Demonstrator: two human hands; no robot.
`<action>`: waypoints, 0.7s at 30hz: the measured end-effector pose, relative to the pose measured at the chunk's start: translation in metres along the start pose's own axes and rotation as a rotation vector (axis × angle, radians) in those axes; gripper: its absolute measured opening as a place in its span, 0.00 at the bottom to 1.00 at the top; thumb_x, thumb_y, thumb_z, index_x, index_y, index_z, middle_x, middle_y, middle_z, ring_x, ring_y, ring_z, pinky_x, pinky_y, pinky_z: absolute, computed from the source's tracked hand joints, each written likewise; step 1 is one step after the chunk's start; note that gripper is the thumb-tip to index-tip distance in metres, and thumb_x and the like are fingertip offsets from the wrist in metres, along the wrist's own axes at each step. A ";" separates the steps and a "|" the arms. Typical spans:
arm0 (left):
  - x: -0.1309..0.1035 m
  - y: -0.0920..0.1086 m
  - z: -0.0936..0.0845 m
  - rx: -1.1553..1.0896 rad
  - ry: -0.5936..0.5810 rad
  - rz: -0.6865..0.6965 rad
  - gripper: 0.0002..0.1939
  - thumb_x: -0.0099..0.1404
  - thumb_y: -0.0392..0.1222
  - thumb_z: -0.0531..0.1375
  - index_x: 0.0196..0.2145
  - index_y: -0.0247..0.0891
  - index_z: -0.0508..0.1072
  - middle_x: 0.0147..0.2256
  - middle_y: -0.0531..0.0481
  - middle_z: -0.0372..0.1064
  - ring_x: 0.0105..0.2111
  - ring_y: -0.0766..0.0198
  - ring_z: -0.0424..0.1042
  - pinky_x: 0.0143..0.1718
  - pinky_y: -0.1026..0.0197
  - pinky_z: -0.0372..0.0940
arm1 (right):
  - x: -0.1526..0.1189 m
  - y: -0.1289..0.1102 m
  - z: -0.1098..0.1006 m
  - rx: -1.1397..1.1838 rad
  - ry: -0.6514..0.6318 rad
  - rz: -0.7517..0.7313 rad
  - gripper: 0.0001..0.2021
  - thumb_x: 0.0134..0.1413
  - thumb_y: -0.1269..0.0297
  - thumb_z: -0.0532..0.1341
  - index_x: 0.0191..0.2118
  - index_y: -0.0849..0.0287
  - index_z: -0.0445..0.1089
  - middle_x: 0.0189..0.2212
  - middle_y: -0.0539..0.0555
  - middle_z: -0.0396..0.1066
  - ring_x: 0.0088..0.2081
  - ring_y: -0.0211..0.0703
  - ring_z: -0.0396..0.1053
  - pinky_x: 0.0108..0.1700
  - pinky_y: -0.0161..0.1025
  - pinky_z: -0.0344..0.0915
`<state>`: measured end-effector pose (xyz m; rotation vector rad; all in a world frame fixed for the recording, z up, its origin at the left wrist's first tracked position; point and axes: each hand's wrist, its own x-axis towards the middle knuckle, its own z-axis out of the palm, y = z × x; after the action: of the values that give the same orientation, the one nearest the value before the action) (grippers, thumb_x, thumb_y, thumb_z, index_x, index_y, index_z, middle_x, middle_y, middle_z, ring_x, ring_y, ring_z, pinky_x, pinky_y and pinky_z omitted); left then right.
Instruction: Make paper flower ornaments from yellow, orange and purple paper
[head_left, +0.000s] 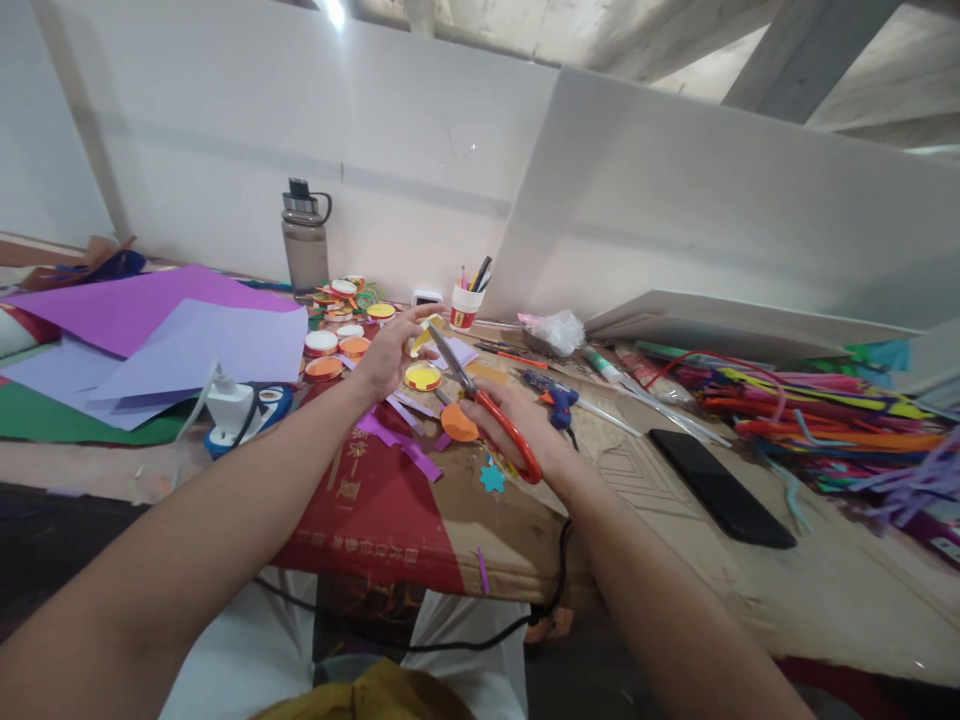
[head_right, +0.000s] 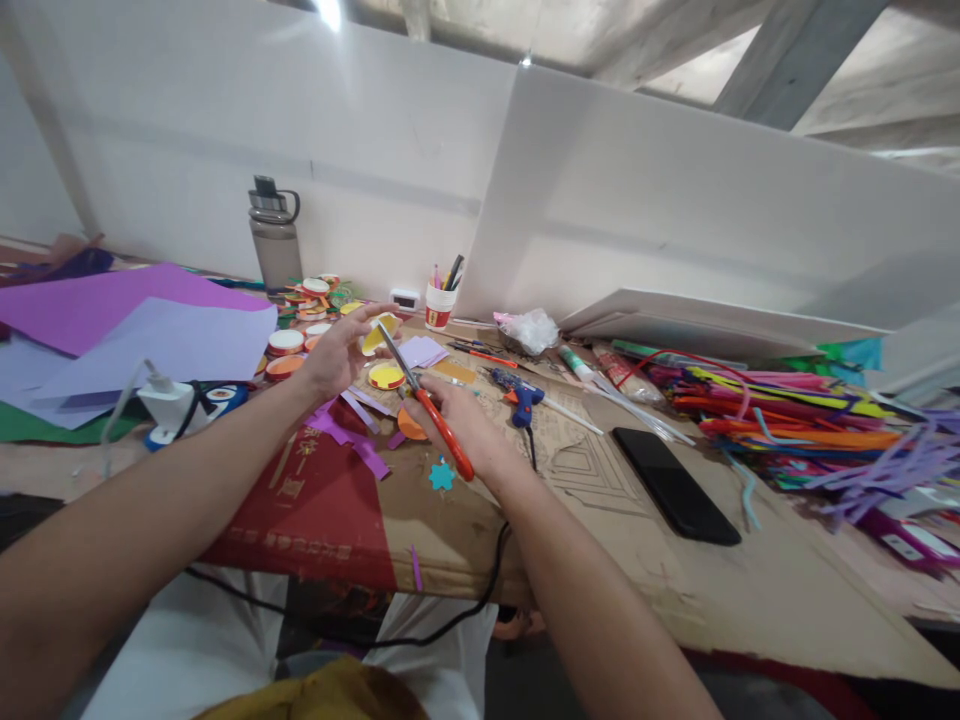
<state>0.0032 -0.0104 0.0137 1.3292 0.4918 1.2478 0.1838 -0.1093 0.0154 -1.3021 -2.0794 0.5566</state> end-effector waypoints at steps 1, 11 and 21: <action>0.000 0.000 0.000 -0.003 0.001 0.002 0.23 0.53 0.38 0.54 0.48 0.39 0.73 0.52 0.46 0.66 0.46 0.58 0.64 0.35 0.62 0.63 | 0.000 0.000 0.000 0.009 0.000 -0.004 0.14 0.59 0.56 0.54 0.26 0.56 0.59 0.22 0.47 0.62 0.27 0.38 0.58 0.32 0.36 0.54; 0.000 0.000 0.000 0.005 0.017 -0.012 0.23 0.53 0.40 0.55 0.47 0.39 0.73 0.54 0.46 0.65 0.47 0.56 0.64 0.37 0.59 0.65 | 0.001 0.007 0.005 0.039 0.032 -0.019 0.13 0.58 0.53 0.55 0.28 0.57 0.60 0.23 0.46 0.60 0.27 0.37 0.56 0.32 0.36 0.54; -0.001 -0.007 0.000 0.070 0.014 -0.041 0.22 0.54 0.43 0.54 0.48 0.41 0.70 0.50 0.46 0.65 0.50 0.53 0.64 0.37 0.57 0.67 | 0.002 0.008 0.003 0.024 0.062 -0.004 0.11 0.54 0.59 0.56 0.25 0.57 0.61 0.23 0.47 0.61 0.28 0.38 0.57 0.32 0.36 0.53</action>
<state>0.0060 -0.0094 0.0070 1.3631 0.5748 1.2166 0.1857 -0.1038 0.0088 -1.2858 -2.0189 0.5313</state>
